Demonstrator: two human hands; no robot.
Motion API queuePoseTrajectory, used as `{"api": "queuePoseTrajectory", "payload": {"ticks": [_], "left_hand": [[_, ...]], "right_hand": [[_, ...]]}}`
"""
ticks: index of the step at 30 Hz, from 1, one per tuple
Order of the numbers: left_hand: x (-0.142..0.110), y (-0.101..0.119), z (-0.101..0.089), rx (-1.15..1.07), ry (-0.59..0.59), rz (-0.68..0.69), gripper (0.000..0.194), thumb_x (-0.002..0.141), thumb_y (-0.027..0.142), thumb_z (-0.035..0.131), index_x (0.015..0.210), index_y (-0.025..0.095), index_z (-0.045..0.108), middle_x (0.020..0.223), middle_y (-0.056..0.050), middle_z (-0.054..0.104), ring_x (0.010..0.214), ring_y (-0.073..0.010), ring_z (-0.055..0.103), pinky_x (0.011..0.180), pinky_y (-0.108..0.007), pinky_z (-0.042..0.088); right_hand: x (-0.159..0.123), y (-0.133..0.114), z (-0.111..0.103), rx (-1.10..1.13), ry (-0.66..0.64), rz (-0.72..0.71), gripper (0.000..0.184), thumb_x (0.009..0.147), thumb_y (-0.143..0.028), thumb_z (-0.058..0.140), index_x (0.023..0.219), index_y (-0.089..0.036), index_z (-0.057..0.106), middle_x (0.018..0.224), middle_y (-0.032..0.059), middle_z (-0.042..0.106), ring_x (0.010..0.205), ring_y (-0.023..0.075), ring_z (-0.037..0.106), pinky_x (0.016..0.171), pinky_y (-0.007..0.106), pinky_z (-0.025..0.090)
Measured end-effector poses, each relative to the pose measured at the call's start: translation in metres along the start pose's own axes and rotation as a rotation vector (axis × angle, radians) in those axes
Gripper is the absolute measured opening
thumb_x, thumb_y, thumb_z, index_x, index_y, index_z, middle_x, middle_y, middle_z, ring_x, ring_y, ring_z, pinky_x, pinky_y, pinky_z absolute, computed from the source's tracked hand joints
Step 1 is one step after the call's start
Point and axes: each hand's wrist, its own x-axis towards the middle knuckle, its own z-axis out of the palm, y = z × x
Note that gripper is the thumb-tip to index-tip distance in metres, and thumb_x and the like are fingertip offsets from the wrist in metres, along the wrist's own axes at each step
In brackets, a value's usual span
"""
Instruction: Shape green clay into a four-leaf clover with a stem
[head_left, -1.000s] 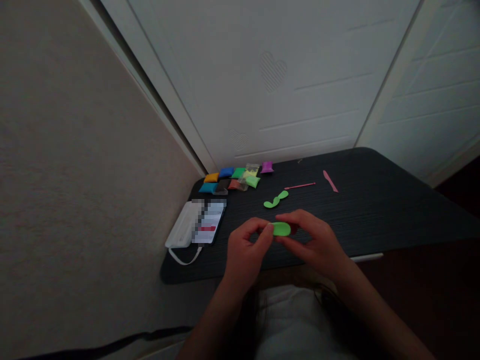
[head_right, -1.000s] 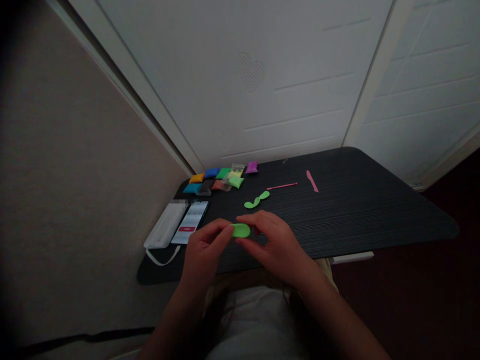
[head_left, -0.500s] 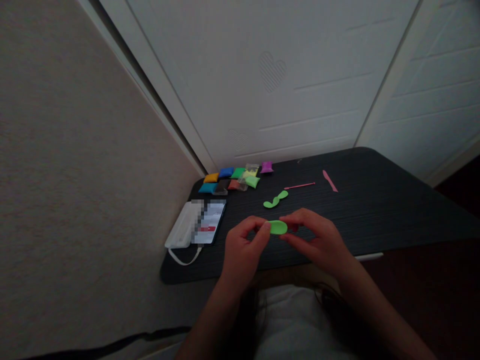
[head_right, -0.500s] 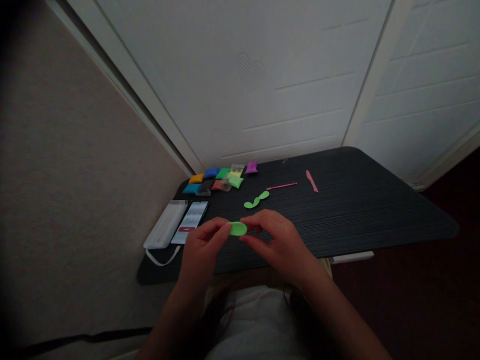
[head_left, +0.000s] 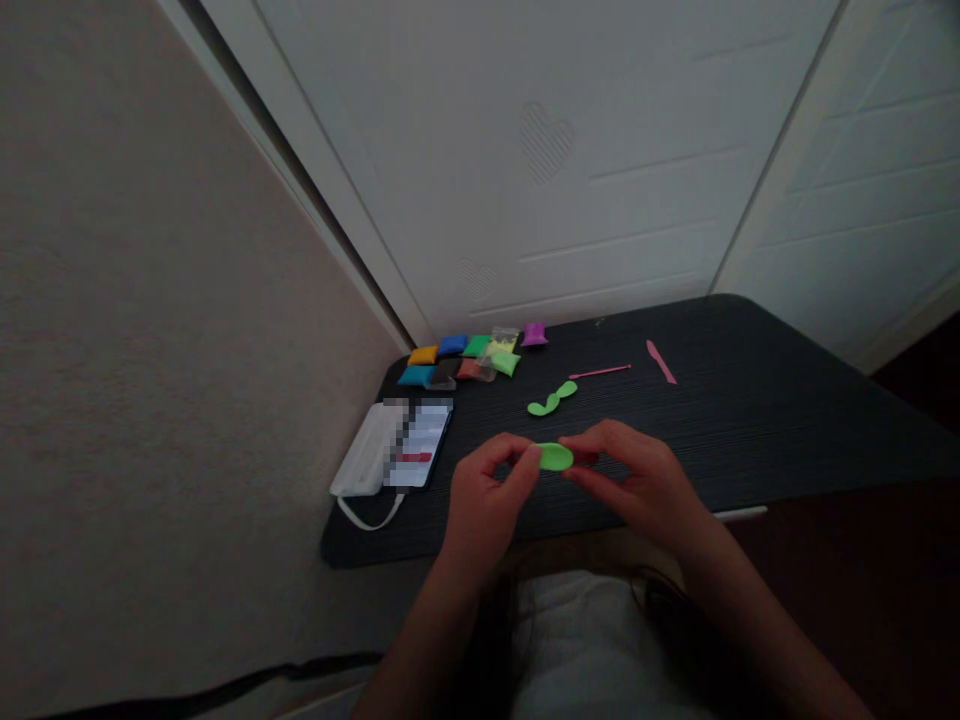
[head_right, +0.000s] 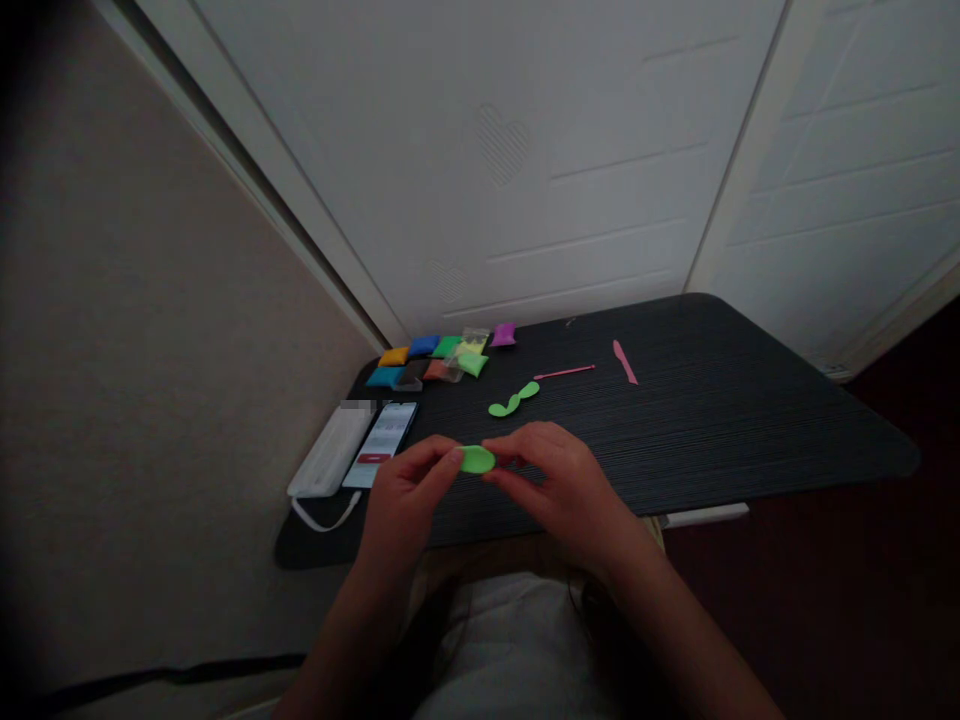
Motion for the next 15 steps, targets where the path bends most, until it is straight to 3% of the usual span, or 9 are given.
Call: {"api": "queuePoseTrajectory", "payload": {"ticks": [15], "left_hand": [[-0.0007,-0.0018,-0.0002,0.010,-0.016,-0.003,0.020,0.077,0.031,0.047,0.070,0.015,0.056,0.066,0.001,0.053,0.065,-0.0113,0.048,0.060,-0.021,0.036]], "right_hand": [[-0.0015,0.0008,-0.0013,-0.017,-0.004,-0.002,0.022,0.074,-0.027,0.056,0.095,-0.022,0.058,0.083,0.0014,0.062,0.077,0.0127,0.056,0.072,0.027,0.044]]}}
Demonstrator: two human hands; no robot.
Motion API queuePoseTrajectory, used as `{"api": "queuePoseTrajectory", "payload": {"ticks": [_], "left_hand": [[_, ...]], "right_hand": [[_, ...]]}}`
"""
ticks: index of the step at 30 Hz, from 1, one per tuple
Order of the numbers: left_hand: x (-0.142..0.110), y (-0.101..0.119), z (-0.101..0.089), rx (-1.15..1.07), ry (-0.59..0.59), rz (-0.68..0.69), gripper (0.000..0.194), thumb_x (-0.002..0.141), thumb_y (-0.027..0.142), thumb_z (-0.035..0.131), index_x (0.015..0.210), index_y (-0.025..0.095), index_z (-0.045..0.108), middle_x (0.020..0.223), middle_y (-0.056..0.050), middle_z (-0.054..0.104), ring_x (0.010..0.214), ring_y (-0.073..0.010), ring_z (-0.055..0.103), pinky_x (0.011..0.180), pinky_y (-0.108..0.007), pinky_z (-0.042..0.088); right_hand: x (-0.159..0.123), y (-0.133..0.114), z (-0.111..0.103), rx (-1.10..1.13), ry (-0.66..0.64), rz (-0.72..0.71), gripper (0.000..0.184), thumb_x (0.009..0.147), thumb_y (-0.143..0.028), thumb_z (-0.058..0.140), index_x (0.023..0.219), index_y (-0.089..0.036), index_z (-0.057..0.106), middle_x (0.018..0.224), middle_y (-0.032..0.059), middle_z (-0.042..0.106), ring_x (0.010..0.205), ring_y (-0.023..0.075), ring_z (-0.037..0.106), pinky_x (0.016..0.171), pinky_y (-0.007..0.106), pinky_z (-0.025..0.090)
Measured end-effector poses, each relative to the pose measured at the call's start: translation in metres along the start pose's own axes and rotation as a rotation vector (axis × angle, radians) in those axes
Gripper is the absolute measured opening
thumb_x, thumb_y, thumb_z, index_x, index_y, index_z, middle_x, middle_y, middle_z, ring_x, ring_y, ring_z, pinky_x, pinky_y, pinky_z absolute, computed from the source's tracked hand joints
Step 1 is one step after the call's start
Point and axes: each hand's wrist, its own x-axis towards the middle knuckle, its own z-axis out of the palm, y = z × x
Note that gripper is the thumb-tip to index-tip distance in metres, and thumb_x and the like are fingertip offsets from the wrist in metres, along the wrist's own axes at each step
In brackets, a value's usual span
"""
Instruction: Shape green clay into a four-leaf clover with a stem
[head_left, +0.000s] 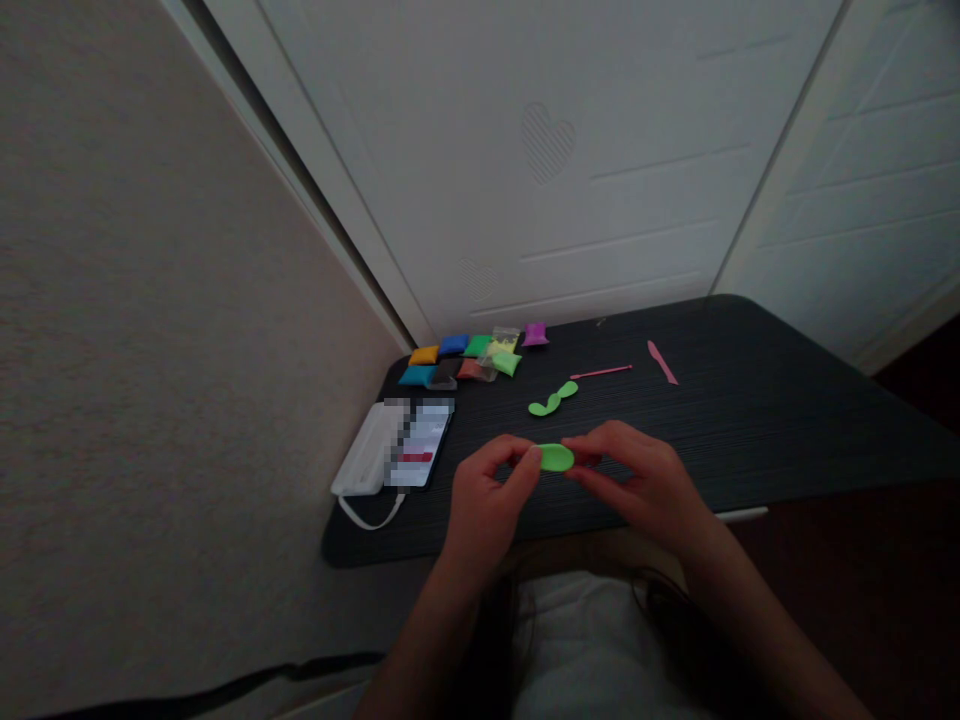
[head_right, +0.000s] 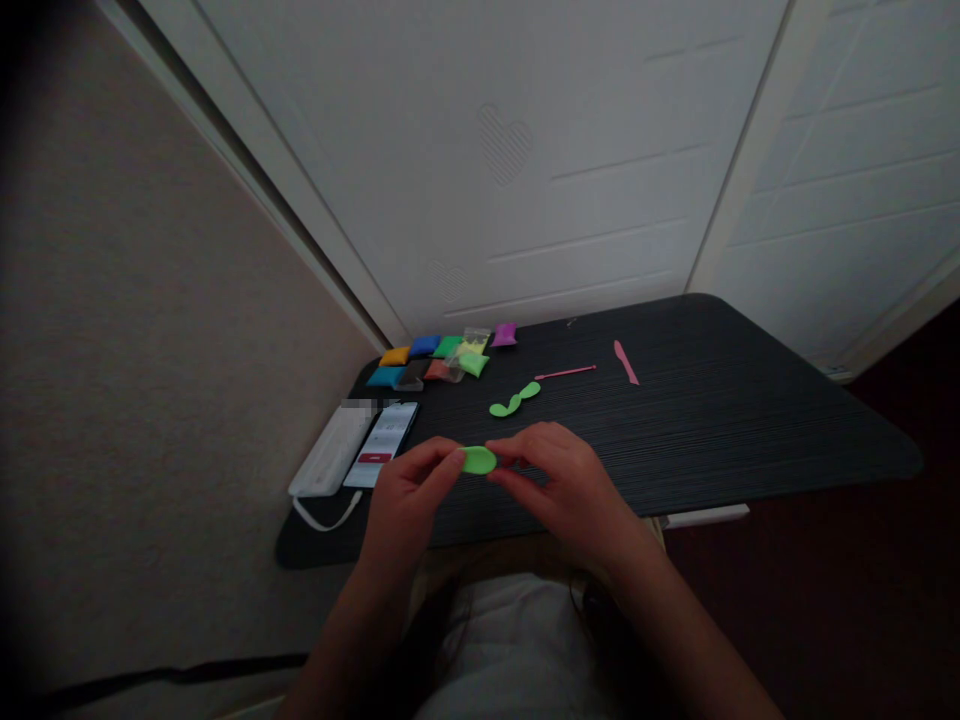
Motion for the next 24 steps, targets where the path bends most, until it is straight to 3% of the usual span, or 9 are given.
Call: {"api": "queuePoseTrajectory", "payload": {"ticks": [13,19,24], "left_hand": [[0.0007,-0.0025,0.0012,-0.020,0.011,0.010,0.018,0.076,0.030,0.048,0.070,0.015,0.059,0.065,0.000,0.055,0.064,-0.0119,0.049,0.060,-0.022,0.037],[-0.0003,-0.0030,0.0032,-0.219,0.077,0.094,0.022,0.080,0.026,0.042,0.084,0.017,0.061,0.079,-0.001,0.059,0.076,-0.0129,0.053,0.068,-0.023,0.039],[-0.0019,-0.0049,-0.0024,-0.223,-0.011,0.156,0.024,0.072,0.022,0.055,0.096,0.019,0.058,0.087,-0.004,0.059,0.078,-0.0145,0.053,0.071,-0.026,0.041]], "right_hand": [[0.0002,0.0013,-0.0003,-0.020,0.006,0.000,0.023,0.074,-0.027,0.056,0.096,-0.023,0.058,0.084,0.0019,0.062,0.078,0.0133,0.056,0.072,0.028,0.044],[-0.0009,0.0004,-0.0024,-0.034,0.055,0.027,0.023,0.074,-0.027,0.056,0.096,-0.022,0.059,0.078,0.0010,0.061,0.072,0.0122,0.056,0.068,0.025,0.044],[-0.0015,-0.0015,-0.0046,0.012,0.072,0.044,0.023,0.073,-0.027,0.056,0.095,-0.022,0.058,0.076,0.0003,0.060,0.070,0.0115,0.055,0.065,0.024,0.044]]}}
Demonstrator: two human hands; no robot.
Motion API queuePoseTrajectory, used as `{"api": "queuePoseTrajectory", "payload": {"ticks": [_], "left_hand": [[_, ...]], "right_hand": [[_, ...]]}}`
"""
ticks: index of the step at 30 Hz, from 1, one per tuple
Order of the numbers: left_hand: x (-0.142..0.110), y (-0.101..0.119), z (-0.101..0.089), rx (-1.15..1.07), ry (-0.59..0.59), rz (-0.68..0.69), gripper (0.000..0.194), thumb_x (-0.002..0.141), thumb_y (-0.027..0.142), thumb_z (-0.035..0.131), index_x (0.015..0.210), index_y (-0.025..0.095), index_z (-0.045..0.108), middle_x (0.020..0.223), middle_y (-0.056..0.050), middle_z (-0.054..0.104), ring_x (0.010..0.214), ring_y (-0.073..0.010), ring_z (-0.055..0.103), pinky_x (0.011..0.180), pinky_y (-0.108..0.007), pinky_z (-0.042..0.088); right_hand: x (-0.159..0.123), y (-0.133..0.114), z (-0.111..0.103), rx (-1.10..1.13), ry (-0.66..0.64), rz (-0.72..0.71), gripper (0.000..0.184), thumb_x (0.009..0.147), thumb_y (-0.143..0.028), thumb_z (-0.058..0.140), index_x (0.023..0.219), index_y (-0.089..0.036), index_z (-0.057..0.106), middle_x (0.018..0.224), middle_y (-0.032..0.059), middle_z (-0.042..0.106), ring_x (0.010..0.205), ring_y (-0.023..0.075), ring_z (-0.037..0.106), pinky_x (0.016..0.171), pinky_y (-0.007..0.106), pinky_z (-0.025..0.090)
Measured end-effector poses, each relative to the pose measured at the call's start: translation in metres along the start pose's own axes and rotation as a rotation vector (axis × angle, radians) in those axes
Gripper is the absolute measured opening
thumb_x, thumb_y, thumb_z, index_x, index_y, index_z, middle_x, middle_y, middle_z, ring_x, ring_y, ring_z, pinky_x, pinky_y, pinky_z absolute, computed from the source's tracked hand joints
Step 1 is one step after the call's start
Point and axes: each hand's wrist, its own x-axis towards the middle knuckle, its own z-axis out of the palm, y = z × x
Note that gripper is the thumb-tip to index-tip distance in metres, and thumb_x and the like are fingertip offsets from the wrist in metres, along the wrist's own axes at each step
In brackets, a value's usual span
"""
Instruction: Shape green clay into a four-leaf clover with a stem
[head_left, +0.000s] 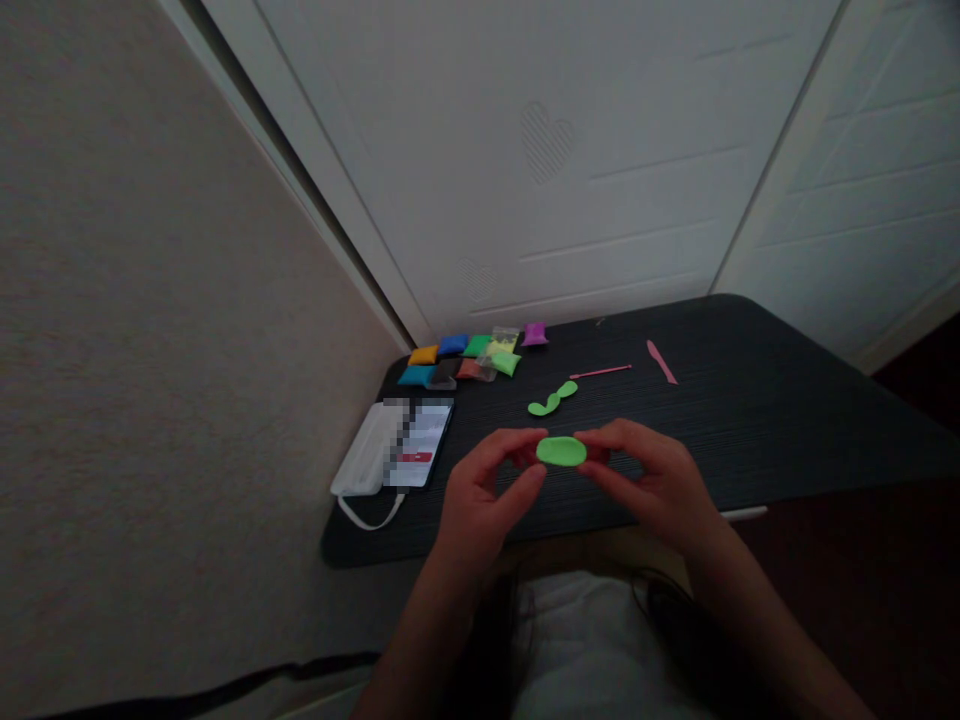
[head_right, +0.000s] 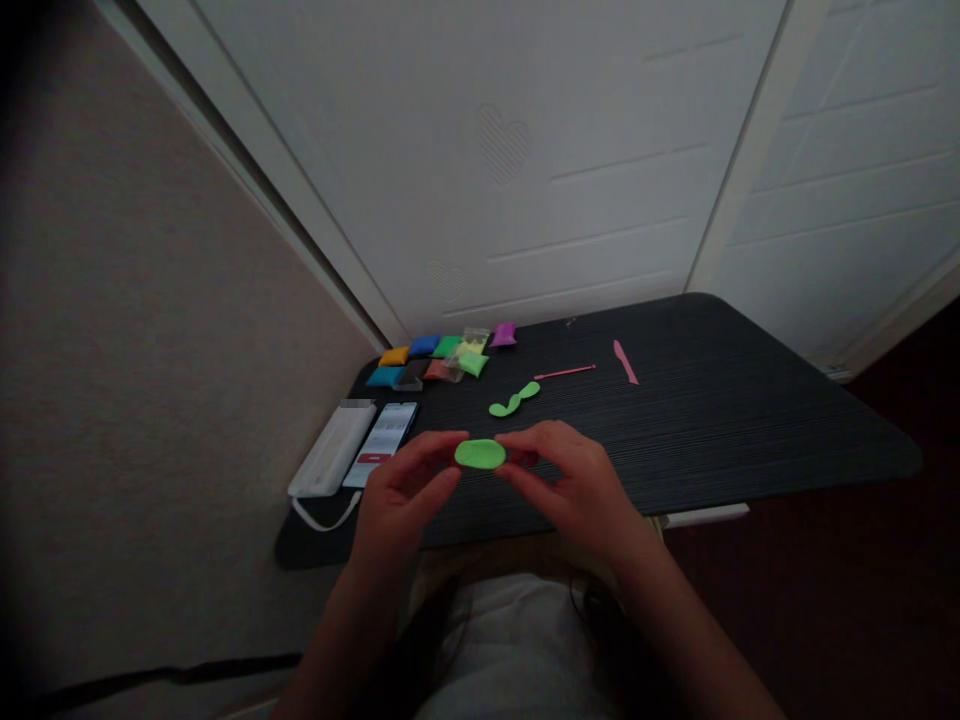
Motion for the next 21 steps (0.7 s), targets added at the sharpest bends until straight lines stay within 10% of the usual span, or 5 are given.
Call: {"api": "queuePoseTrajectory", "payload": {"ticks": [21], "left_hand": [[-0.001,0.008,-0.003,0.075,-0.069,0.070,0.022,0.067,0.020,0.061,0.089,0.020,0.060,0.078,-0.002,0.058,0.072,-0.0135,0.053,0.067,-0.026,0.042]], "right_hand": [[-0.002,-0.009,0.006,0.240,-0.089,0.098,0.029,0.071,-0.028,0.059,0.099,-0.025,0.055,0.094,0.0020,0.062,0.086,0.0155,0.058,0.076,0.029,0.046]]}}
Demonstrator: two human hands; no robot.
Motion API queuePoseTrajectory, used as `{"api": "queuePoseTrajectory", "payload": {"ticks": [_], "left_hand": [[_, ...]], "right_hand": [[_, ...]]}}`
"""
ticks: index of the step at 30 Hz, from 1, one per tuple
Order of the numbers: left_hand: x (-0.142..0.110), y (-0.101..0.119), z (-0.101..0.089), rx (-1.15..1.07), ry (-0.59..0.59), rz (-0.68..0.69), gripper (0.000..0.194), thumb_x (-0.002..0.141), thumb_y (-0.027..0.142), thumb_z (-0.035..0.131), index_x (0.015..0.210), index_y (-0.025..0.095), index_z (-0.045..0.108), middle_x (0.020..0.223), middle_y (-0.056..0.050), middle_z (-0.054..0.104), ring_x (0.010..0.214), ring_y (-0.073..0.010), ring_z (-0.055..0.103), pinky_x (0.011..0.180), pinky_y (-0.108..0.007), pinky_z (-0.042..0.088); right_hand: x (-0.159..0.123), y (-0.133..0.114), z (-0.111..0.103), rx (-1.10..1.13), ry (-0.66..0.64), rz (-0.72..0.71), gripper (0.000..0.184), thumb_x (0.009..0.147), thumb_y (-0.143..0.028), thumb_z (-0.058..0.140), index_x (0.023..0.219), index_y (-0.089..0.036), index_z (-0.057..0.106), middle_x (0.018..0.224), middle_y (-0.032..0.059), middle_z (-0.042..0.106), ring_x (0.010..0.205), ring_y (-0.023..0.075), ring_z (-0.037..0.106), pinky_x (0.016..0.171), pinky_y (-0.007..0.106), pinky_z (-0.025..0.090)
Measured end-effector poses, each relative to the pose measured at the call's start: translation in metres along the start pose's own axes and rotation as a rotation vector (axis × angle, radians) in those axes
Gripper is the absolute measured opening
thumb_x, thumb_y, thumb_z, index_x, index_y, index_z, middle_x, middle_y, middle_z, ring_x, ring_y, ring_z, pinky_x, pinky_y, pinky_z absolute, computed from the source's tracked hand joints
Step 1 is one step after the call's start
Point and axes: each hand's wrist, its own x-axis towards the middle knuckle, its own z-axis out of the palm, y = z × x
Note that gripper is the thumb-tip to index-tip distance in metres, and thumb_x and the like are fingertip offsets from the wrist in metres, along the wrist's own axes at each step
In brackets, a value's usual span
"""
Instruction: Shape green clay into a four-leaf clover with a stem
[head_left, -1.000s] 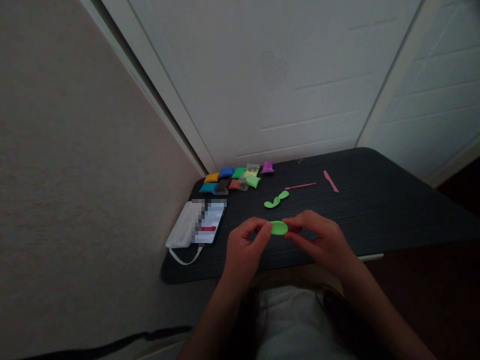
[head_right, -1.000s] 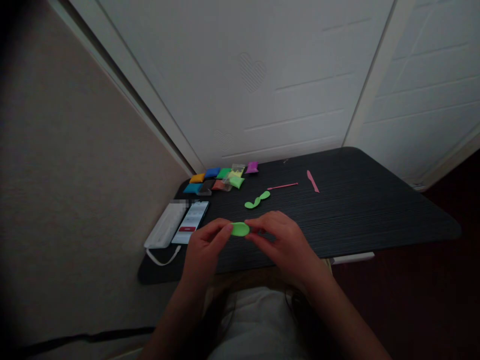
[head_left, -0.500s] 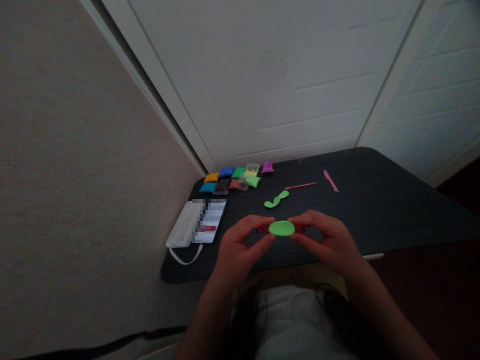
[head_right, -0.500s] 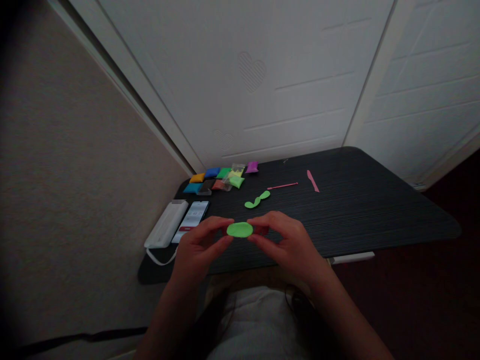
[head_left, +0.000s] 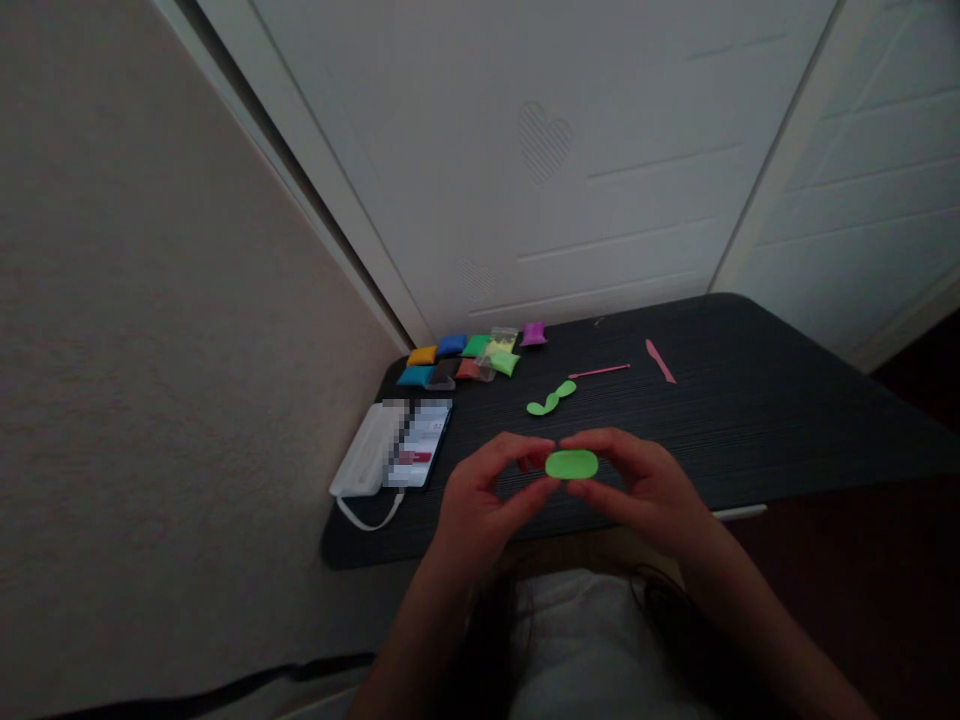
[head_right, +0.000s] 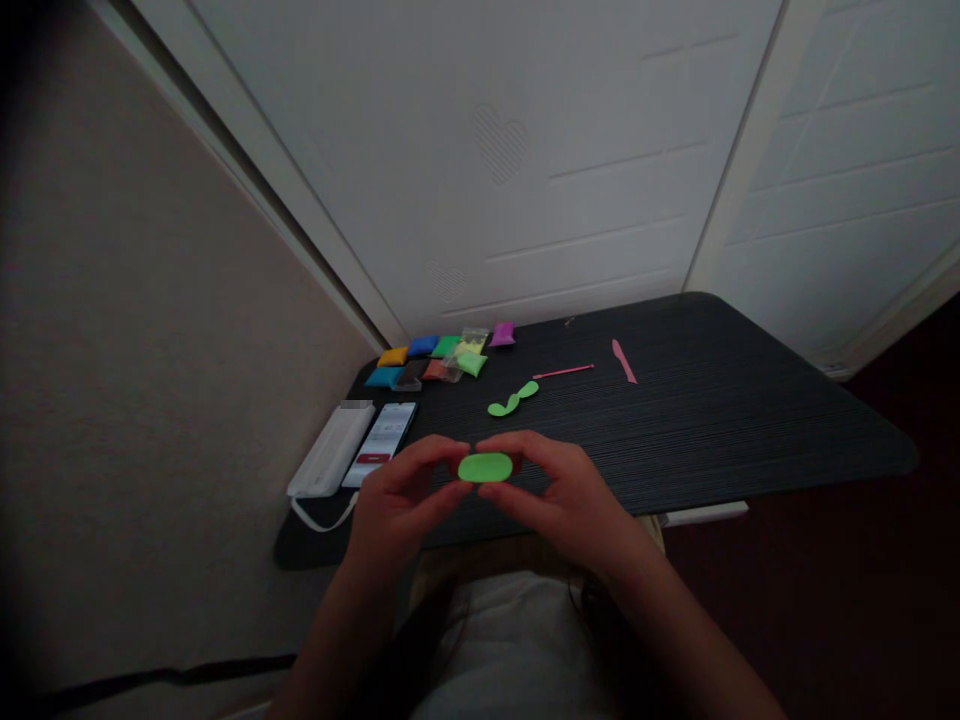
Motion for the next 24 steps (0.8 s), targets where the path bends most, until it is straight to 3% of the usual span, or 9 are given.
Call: {"api": "queuePoseTrajectory", "payload": {"ticks": [14,24], "left_hand": [[-0.0003,-0.0028,-0.0024,-0.081,-0.053,-0.003,0.018,0.069,0.023,0.059,0.086,0.018,0.060,0.079,-0.004,0.059,0.075,-0.0157,0.053,0.070,-0.028,0.043],[0.0001,-0.0047,-0.0047,-0.021,-0.056,0.040,0.019,0.067,0.019,0.060,0.086,0.019,0.060,0.079,-0.004,0.060,0.076,-0.0155,0.054,0.069,-0.028,0.043]], "right_hand": [[-0.0009,0.0003,-0.0020,-0.023,-0.007,-0.015,0.028,0.070,-0.026,0.059,0.099,-0.025,0.056,0.094,0.0024,0.063,0.085,0.0158,0.058,0.075,0.029,0.047],[-0.0012,0.0001,-0.0012,-0.009,-0.009,0.000,0.028,0.071,-0.027,0.059,0.099,-0.025,0.057,0.095,0.0025,0.063,0.087,0.0162,0.058,0.077,0.030,0.046]]}}
